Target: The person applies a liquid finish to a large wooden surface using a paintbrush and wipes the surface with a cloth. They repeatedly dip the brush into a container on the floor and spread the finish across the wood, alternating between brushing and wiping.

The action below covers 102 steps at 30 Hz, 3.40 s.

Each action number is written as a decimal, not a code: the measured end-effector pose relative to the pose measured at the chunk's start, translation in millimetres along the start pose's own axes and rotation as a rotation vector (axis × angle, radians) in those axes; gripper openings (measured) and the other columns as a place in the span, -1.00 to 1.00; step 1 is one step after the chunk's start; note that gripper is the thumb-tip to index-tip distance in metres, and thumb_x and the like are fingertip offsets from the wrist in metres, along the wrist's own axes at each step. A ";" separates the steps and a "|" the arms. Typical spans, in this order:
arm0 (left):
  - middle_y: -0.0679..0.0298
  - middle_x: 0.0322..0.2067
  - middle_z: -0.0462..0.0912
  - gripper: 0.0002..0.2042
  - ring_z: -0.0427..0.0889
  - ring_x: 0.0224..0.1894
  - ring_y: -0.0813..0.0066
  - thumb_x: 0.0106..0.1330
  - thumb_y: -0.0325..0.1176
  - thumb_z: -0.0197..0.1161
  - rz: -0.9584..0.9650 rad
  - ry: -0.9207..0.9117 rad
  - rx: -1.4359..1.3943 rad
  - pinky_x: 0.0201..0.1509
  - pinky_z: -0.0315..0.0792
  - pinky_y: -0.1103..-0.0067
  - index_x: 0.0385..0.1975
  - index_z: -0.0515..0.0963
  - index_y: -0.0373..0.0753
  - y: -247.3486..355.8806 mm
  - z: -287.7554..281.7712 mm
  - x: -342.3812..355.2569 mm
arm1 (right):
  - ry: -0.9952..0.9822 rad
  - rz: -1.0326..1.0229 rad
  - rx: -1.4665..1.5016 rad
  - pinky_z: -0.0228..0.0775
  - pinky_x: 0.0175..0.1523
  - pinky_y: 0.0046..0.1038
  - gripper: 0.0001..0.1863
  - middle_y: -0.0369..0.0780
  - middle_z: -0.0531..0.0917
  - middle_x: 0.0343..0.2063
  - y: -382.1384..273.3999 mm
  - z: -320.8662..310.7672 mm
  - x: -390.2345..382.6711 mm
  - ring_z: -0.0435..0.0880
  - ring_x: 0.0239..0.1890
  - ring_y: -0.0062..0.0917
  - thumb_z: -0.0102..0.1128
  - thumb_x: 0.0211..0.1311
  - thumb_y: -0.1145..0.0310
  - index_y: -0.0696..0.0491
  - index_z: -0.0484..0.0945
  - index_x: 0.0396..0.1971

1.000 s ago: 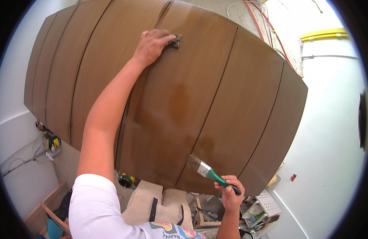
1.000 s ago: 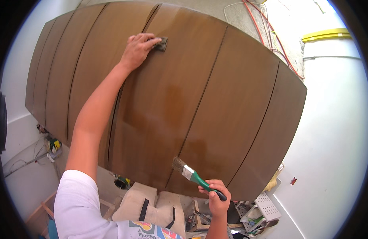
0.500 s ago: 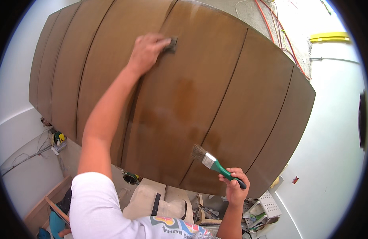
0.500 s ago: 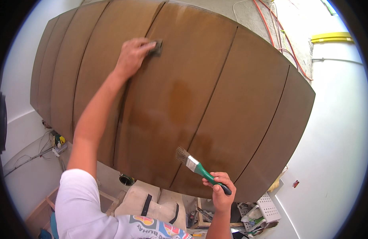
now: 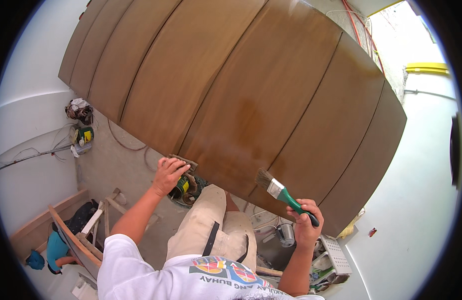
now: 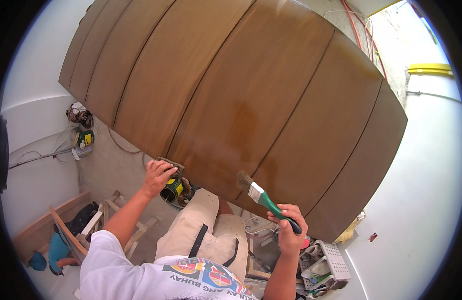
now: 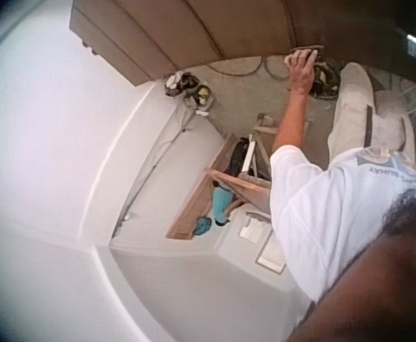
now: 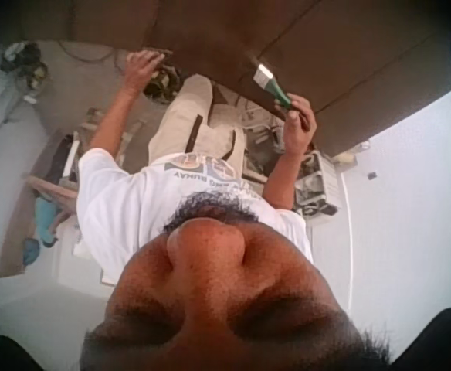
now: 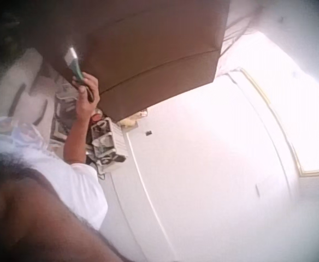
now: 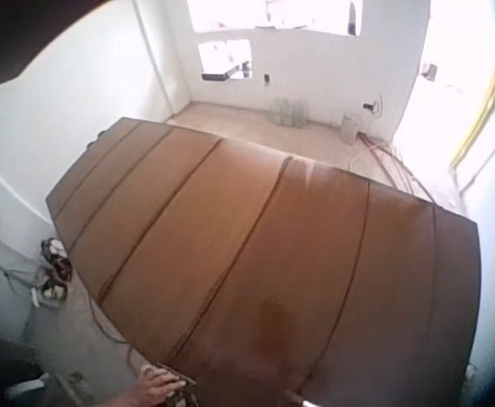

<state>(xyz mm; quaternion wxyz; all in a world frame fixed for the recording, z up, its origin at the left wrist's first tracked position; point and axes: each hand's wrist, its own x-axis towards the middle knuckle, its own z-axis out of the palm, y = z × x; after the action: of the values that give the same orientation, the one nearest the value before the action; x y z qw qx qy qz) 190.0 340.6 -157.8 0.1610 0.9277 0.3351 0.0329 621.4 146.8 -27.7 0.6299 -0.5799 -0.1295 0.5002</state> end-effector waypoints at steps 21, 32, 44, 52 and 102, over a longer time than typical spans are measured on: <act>0.41 0.17 0.61 -0.59 0.51 0.26 0.40 0.30 -0.45 0.17 0.082 0.179 0.137 0.41 0.23 0.26 0.15 0.66 -0.07 -19.2 -0.5 130.7 | -0.038 -0.062 -0.058 0.74 0.03 -0.16 -0.69 0.00 0.61 0.01 5.9 9.0 -17.7 0.78 -0.07 -0.14 0.40 0.39 0.31 0.23 0.64 -0.06; 0.37 0.04 0.65 -0.66 0.58 0.11 0.36 0.38 -0.47 0.17 0.179 0.475 0.152 0.20 0.37 0.36 0.09 0.70 -0.07 -101.0 -25.7 461.1 | 0.115 0.001 -0.032 0.78 -0.04 -0.16 -0.66 0.02 0.60 -0.02 -11.6 27.2 18.0 0.79 -0.11 -0.07 0.47 0.32 0.29 0.25 0.63 -0.12; 0.25 0.07 0.68 -0.71 0.60 0.18 0.19 0.44 -0.43 0.20 0.250 0.299 0.111 0.23 0.46 0.28 0.10 0.70 -0.09 -106.7 -62.1 608.2 | 0.151 -0.007 0.031 0.76 0.04 -0.13 -0.72 0.04 0.58 0.02 -15.8 33.1 36.9 0.78 -0.06 -0.07 0.34 0.42 0.36 0.27 0.62 -0.06; 0.23 0.05 0.71 -0.73 0.63 0.13 0.14 0.42 -0.43 0.21 0.291 0.404 0.095 0.19 0.52 0.27 0.03 0.74 -0.07 -128.8 -62.2 647.4 | 0.152 -0.031 0.035 0.75 0.04 -0.15 -0.73 0.04 0.59 0.03 -18.0 29.5 46.7 0.78 -0.05 -0.08 0.34 0.42 0.38 0.26 0.62 -0.06; 0.28 -0.03 0.61 -0.65 0.58 0.08 0.27 0.26 -0.54 0.20 0.374 0.242 -0.025 0.18 0.40 0.34 0.04 0.67 -0.19 -29.5 -23.2 330.0 | 0.108 -0.021 0.014 0.75 0.03 -0.16 -0.69 0.02 0.58 0.03 -10.9 18.2 12.4 0.78 -0.05 -0.10 0.39 0.40 0.32 0.24 0.62 -0.06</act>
<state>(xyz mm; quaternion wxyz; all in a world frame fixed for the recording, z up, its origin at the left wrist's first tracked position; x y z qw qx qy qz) 423.3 577.0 -160.8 0.1223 0.9609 0.1738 0.1774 618.9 169.3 -18.1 0.6453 -0.6003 -0.0979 0.4622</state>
